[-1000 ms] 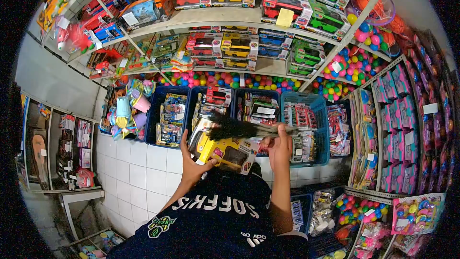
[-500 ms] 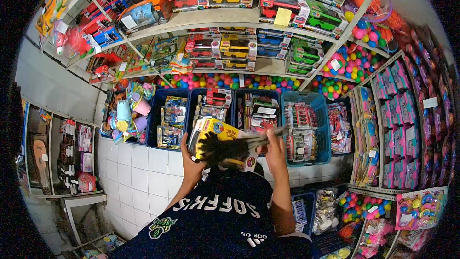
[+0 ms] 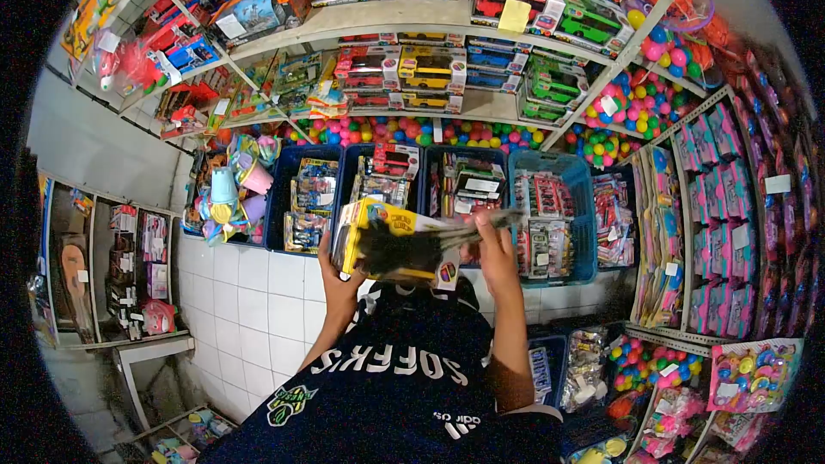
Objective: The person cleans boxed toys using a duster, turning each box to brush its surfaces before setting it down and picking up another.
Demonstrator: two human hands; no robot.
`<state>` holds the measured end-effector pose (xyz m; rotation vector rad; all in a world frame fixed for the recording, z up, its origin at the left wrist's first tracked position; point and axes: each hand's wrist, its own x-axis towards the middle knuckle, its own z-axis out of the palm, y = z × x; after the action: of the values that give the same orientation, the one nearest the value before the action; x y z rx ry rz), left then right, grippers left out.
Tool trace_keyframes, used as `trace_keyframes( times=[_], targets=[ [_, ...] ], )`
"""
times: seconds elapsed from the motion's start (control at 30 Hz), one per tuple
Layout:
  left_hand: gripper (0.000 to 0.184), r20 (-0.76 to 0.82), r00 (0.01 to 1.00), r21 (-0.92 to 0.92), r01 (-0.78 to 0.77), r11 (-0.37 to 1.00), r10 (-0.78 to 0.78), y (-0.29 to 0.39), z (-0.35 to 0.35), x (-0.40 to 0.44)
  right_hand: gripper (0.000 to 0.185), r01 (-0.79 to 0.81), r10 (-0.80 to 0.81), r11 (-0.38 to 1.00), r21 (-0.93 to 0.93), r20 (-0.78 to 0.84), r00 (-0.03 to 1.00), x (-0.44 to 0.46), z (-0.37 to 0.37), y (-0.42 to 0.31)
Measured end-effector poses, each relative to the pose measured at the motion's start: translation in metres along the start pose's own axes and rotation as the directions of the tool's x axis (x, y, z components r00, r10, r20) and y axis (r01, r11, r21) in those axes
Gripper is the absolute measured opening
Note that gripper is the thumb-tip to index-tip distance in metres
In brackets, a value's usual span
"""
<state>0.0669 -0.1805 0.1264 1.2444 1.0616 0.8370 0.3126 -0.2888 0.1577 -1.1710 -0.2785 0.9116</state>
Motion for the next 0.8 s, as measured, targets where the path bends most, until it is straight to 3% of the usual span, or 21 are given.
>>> trace_keyframes(
  times=[0.03, 0.17, 0.2, 0.3, 0.37, 0.43, 0.57, 0.6, 0.67, 0.7, 0.8],
  targets=[
    [0.102, 0.009, 1.000, -0.025, 0.023, 0.999, -0.022, 0.003, 0.000, 0.000, 0.028, -0.004, 0.007, 0.998, -0.068, 0.042, 0.999, -0.004, 0.002, -0.002],
    [0.101, 0.004, 1.000, 0.005, 0.012, 1.000, -0.012, 0.000, 0.001, 0.005, 0.025, 0.064, -0.050, 0.993, 0.095, -0.147, 0.988, -0.002, -0.007, 0.002],
    [0.098, 0.006, 1.000, 0.055, -0.028, 0.998, 0.028, 0.000, 0.002, 0.007, 0.026, 0.028, -0.026, 0.999, 0.038, -0.071, 0.997, -0.004, -0.010, -0.002],
    [0.096, 0.034, 0.999, 0.001, 0.030, 1.000, -0.030, 0.007, 0.010, 0.009, 0.028, -0.052, 0.046, 0.997, -0.057, -0.107, 0.993, -0.016, -0.011, -0.006],
    [0.095, 0.052, 0.999, -0.020, 0.014, 1.000, -0.013, 0.012, 0.017, 0.012, 0.030, -0.001, -0.002, 1.000, -0.025, -0.114, 0.994, -0.011, -0.029, 0.008],
    [0.087, 0.058, 0.998, 0.017, -0.035, 0.999, 0.034, 0.003, 0.018, 0.015, 0.030, 0.016, 0.040, 0.985, 0.172, -0.316, 0.948, -0.009, -0.042, 0.011],
    [0.086, 0.074, 0.997, 0.054, -0.016, 0.998, 0.012, -0.010, 0.019, 0.021, 0.029, -0.001, -0.009, 0.999, -0.035, -0.277, 0.961, -0.022, -0.072, 0.006],
    [0.086, 0.084, 0.996, 0.059, -0.008, 0.998, 0.003, -0.009, 0.019, 0.022, 0.034, 0.020, -0.020, 1.000, -0.004, -0.372, 0.928, -0.023, -0.078, 0.006],
    [0.086, 0.060, 0.990, -0.043, 0.127, 0.991, -0.124, -0.007, 0.026, 0.023, 0.036, 0.037, -0.015, 0.999, 0.034, -0.496, 0.868, -0.026, -0.101, 0.008],
    [0.083, 0.073, 0.988, -0.028, 0.137, 0.990, -0.134, -0.010, 0.027, 0.025, 0.038, 0.030, -0.016, 0.999, 0.026, -0.410, 0.912, -0.028, -0.110, 0.000],
    [0.080, 0.103, 0.975, -0.047, 0.205, 0.978, -0.199, -0.006, 0.041, 0.029, 0.041, -0.043, 0.023, 0.999, -0.026, -0.517, 0.856, -0.042, -0.120, -0.009]
  ],
)
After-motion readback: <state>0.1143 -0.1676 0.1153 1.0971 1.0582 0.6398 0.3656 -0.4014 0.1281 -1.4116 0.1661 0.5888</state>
